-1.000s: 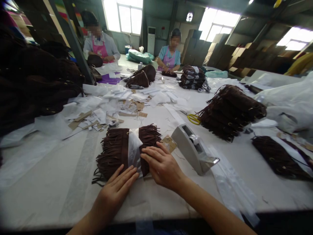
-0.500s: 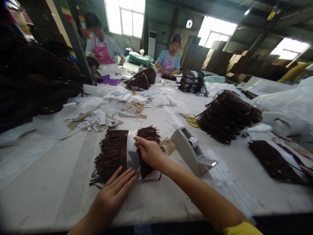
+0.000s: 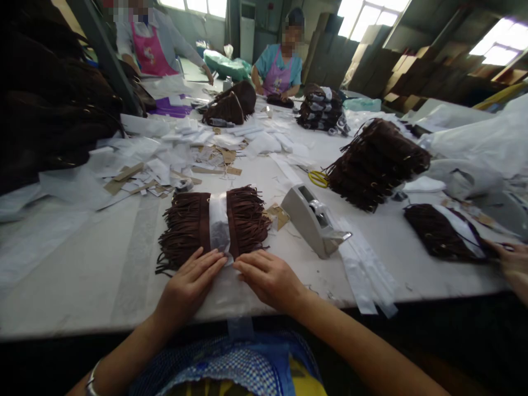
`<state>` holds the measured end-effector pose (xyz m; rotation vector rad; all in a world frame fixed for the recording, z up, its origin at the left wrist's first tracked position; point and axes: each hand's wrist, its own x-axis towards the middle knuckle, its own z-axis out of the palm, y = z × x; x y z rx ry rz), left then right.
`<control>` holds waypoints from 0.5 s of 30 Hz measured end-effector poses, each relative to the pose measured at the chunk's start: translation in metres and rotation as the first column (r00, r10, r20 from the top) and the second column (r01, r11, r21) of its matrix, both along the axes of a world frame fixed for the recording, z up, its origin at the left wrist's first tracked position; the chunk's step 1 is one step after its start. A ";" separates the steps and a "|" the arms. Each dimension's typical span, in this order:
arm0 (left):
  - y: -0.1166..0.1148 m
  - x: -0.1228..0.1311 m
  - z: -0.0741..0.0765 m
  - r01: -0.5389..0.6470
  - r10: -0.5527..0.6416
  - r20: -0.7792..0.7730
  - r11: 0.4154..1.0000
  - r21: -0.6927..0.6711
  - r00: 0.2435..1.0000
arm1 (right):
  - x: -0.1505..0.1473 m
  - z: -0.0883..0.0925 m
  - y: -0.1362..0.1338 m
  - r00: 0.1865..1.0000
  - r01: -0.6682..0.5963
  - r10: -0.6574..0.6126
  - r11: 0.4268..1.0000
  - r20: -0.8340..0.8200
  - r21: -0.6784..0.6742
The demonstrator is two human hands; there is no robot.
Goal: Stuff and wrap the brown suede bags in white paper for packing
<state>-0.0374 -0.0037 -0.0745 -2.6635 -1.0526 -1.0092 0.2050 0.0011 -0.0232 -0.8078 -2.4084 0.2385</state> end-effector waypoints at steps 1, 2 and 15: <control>0.000 0.000 0.000 0.008 -0.008 0.005 1.000 -0.018 1.000 | 0.007 -0.004 -0.013 0.998 -0.044 0.045 0.999 0.050 -0.024; 0.000 -0.001 0.001 0.014 -0.014 0.010 0.999 -0.034 1.000 | 0.014 -0.009 -0.024 0.989 -0.093 0.099 0.994 0.113 -0.054; -0.001 0.001 0.004 -0.006 0.006 0.004 0.999 -0.048 1.000 | 0.000 -0.047 -0.065 0.976 -0.209 0.194 0.961 0.095 0.182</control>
